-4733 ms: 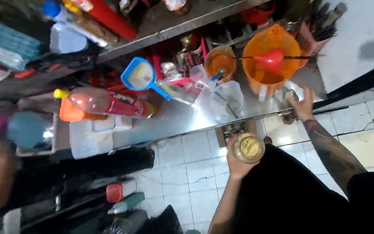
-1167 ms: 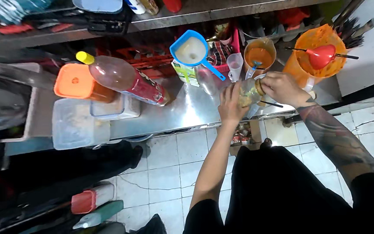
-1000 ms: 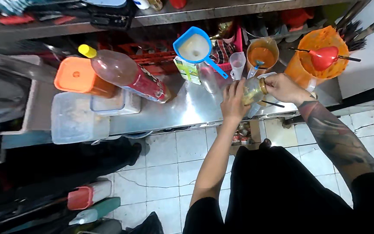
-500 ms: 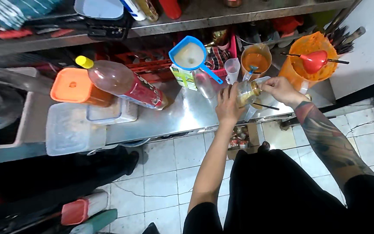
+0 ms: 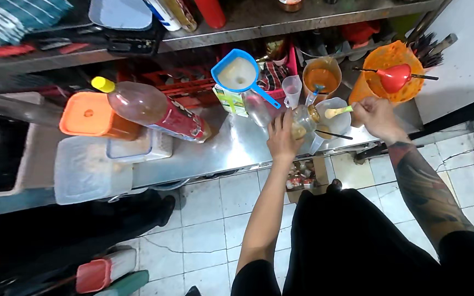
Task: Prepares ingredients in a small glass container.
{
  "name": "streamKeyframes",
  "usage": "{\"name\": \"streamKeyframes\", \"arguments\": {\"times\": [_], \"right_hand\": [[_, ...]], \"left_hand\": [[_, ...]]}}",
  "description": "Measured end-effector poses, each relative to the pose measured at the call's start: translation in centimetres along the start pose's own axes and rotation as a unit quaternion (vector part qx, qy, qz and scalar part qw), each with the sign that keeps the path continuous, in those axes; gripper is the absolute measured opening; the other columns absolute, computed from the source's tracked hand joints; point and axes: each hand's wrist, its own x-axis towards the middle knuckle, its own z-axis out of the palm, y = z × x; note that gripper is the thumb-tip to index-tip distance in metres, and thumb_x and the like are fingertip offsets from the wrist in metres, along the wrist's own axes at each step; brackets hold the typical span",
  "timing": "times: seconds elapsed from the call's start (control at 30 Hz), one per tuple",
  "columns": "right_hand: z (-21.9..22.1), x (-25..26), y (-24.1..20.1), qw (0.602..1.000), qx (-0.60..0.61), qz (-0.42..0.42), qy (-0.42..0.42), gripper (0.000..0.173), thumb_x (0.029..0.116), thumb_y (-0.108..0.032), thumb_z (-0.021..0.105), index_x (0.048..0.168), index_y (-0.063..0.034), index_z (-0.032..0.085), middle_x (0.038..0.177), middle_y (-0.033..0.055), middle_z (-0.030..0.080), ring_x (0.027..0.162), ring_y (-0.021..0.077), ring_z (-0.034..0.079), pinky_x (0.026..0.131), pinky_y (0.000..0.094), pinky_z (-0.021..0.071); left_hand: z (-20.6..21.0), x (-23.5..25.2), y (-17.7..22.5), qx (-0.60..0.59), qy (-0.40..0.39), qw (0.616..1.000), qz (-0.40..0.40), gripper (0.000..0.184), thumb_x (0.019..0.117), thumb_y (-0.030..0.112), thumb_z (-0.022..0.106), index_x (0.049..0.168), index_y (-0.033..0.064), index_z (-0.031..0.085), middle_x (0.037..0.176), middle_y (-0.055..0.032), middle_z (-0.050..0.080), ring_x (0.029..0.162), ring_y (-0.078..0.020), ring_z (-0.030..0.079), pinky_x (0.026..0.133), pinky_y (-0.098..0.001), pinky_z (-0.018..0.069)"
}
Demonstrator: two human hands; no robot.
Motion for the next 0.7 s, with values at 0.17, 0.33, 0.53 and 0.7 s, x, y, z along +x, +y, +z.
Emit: {"name": "streamKeyframes", "arguments": {"times": [0.17, 0.33, 0.53, 0.7], "right_hand": [[2.7, -0.6, 2.6, 0.941, -0.224, -0.252, 0.035, 0.03, 0.1071, -0.024, 0.054, 0.11, 0.0002, 0.072, 0.098, 0.0188, 0.07, 0.085, 0.0338, 0.072, 0.074, 0.0479, 0.0606], [3.6, 0.2, 5.0, 0.926, -0.246, -0.284, 0.03, 0.032, 0.1086, -0.029, 0.052, 0.111, -0.0038, 0.072, 0.101, 0.0157, 0.072, 0.089, 0.0321, 0.073, 0.074, 0.0466, 0.0608], [1.1, -1.2, 1.1, 0.984, -0.058, -0.15, 0.082, 0.029, 0.1072, -0.027, 0.054, 0.109, -0.0028, 0.069, 0.092, 0.0114, 0.065, 0.076, 0.0193, 0.064, 0.07, 0.0379, 0.0549], [1.4, 1.0, -1.5, 0.971, 0.012, -0.221, 0.089, 0.027, 0.1031, -0.026, 0.062, 0.102, -0.0019, 0.073, 0.087, 0.0103, 0.067, 0.072, 0.0137, 0.061, 0.067, 0.0306, 0.053]], "left_hand": [[0.1, 0.0, -0.2, -0.003, 0.008, 1.0, -0.006, 0.104, 0.059, 0.031, 0.096, 0.151, 0.0329, 0.047, 0.15, -0.006, 0.052, 0.138, -0.0381, 0.048, 0.073, -0.0571, 0.0588], [0.2, 0.1, -0.2, -0.01, 0.014, 1.0, -0.003, 0.105, 0.0591, 0.031, 0.096, 0.151, 0.0319, 0.047, 0.149, -0.0068, 0.052, 0.138, -0.0378, 0.048, 0.074, -0.0558, 0.0589], [-0.3, 0.1, 0.2, -0.048, -0.003, 0.999, -0.005, 0.105, 0.0606, 0.03, 0.096, 0.153, 0.031, 0.046, 0.153, -0.0078, 0.049, 0.14, -0.0393, 0.046, 0.079, -0.0596, 0.0581], [-0.4, 0.2, 0.6, -0.065, 0.004, 0.998, 0.016, 0.102, 0.0614, 0.031, 0.096, 0.152, 0.03, 0.048, 0.15, -0.0086, 0.052, 0.136, -0.0387, 0.049, 0.08, -0.0575, 0.0587]]}}
